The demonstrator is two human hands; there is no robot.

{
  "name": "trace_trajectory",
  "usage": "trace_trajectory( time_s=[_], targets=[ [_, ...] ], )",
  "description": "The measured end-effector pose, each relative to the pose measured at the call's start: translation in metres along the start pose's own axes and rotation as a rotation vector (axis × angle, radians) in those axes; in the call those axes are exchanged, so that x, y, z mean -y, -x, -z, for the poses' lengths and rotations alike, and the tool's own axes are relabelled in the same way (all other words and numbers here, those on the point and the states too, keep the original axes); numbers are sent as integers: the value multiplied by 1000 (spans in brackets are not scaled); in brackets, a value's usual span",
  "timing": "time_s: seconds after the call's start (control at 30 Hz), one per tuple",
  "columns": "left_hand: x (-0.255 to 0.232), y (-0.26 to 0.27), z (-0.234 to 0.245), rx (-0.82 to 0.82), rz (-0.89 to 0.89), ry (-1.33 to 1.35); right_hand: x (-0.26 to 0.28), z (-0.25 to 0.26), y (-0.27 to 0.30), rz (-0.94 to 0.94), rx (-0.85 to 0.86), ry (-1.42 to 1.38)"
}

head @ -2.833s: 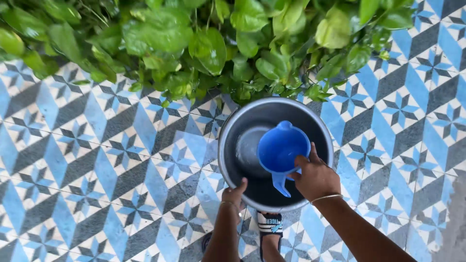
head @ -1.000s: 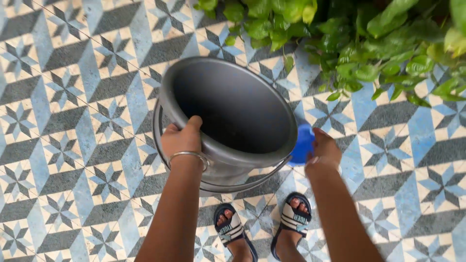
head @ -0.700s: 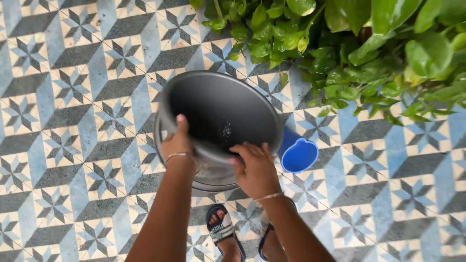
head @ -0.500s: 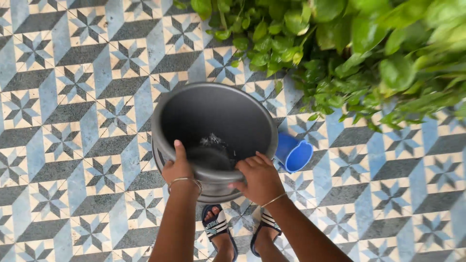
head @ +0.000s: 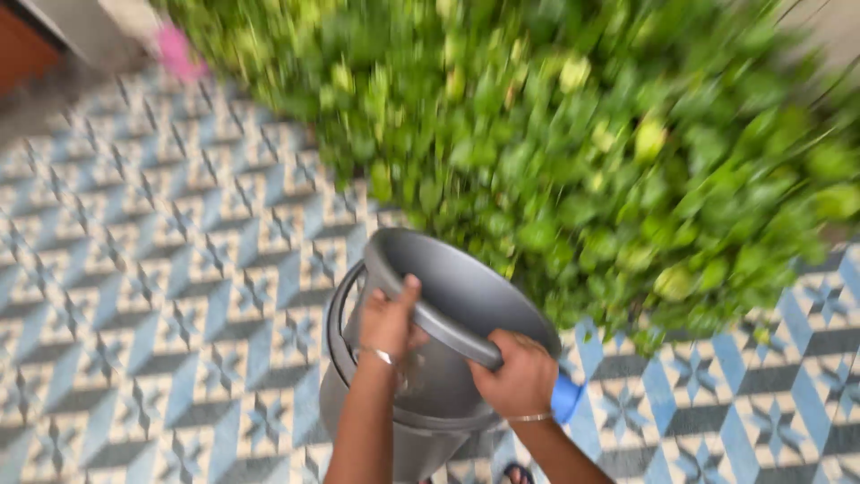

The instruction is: Water various green climbing plants and vines using a blue mug and a bucket.

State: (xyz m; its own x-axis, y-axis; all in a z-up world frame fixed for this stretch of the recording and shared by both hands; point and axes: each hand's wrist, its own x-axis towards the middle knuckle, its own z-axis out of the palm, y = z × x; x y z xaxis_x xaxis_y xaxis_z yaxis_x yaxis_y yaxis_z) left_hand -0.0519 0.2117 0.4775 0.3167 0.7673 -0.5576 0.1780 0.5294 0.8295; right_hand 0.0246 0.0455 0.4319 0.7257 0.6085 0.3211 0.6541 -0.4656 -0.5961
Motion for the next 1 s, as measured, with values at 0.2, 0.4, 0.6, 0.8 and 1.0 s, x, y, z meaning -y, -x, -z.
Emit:
trace_trajectory(
  time_s=[0.2, 0.4, 0.6, 0.8, 1.0],
  targets=[
    [-56, 16, -72, 397, -225, -69, 33, 64, -68, -414, -148, -13],
    [-168, 25, -106, 481, -432, -212, 83, 112, -145, -555, -204, -151],
    [-274, -12, -148, 562, -577, -369, 109, 116, -234, -573, -284, -207],
    [-330, -55, -191, 700, -634, -508, 119, 108, -299, -755, -333, -419],
    [-359, -98, -226, 779, -603, -536, 119, 107, -343, -806, -376, -413]
  ],
)
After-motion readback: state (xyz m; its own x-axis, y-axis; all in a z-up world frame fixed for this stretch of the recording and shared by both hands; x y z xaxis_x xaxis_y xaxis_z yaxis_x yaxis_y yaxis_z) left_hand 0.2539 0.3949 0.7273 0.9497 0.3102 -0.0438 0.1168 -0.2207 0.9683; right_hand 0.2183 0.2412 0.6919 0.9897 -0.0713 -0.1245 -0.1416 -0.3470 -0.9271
